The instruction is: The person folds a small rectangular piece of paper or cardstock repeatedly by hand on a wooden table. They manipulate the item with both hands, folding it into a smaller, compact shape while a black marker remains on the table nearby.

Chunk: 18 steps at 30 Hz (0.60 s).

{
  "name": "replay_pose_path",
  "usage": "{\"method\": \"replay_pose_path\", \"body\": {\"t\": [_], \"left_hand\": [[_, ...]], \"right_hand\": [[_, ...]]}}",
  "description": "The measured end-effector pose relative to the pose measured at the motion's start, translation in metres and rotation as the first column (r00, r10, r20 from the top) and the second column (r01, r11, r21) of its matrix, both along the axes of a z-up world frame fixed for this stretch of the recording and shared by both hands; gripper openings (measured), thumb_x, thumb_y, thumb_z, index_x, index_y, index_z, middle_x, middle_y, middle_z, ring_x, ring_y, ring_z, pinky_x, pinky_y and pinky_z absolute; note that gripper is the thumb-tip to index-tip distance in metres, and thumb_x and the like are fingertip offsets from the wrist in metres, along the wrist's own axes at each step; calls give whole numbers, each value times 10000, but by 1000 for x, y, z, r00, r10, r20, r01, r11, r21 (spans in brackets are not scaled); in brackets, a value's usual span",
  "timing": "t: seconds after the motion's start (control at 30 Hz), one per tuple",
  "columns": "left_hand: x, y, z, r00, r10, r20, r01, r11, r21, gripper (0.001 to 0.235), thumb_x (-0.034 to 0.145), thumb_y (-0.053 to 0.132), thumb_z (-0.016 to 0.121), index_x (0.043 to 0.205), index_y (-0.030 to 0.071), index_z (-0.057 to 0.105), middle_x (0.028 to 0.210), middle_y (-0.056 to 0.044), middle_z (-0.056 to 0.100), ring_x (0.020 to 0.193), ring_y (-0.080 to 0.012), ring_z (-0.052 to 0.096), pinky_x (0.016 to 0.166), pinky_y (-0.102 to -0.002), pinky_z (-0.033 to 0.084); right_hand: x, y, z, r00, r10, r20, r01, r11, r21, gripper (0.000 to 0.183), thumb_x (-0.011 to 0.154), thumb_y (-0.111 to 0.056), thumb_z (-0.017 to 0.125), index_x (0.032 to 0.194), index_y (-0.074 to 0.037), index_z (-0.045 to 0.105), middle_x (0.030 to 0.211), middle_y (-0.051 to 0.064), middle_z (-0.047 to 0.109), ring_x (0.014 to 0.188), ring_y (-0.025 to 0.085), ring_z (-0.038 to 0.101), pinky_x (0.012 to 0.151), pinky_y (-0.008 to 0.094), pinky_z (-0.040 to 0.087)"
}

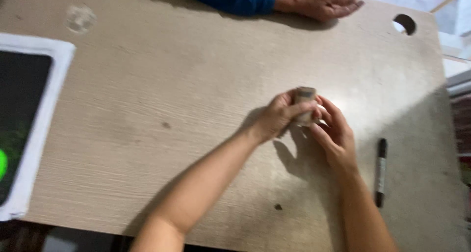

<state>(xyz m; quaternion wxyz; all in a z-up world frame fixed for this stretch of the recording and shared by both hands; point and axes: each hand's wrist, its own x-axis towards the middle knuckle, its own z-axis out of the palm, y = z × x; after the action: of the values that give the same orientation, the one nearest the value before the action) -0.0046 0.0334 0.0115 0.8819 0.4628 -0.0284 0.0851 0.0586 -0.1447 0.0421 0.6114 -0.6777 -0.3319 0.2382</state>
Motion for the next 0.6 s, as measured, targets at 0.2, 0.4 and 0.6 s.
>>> {"method": "replay_pose_path", "body": {"t": [0.2, 0.4, 0.6], "left_hand": [[10, 4, -10, 998, -38, 55, 42, 997, -70, 287, 1012, 272, 705, 1190, 53, 647, 1010, -80, 732, 967, -158, 703, 921, -314, 599], [22, 0, -29, 998, -42, 49, 48, 990, -129, 320, 1016, 273, 709, 1216, 31, 644, 1027, -89, 719, 974, -174, 694, 912, -326, 597], [26, -2, -37, 998, -20, 65, 29, 988, -149, 346, 1029, 307, 700, 1180, 3, 635, 975, -129, 720, 964, -202, 703, 887, -358, 607]], "right_hand": [[-6, 5, 3, 999, 34, -6, -34, 999, 42, 645, 1008, -39, 605, 1611, -26, 374, 1379, 190, 601, 1266, 257, 610, 1049, 381, 537], [-4, 6, -1, 999, 19, 48, -20, 999, 27, 640, 989, -26, 585, 1591, -22, 368, 1440, 166, 572, 1290, 231, 603, 1062, 360, 545], [-3, -1, -13, 997, -58, 47, 58, 998, -6, 567, 1089, -142, 537, 1624, 2, 414, 1450, 222, 566, 1241, 262, 599, 1064, 377, 522]]}}
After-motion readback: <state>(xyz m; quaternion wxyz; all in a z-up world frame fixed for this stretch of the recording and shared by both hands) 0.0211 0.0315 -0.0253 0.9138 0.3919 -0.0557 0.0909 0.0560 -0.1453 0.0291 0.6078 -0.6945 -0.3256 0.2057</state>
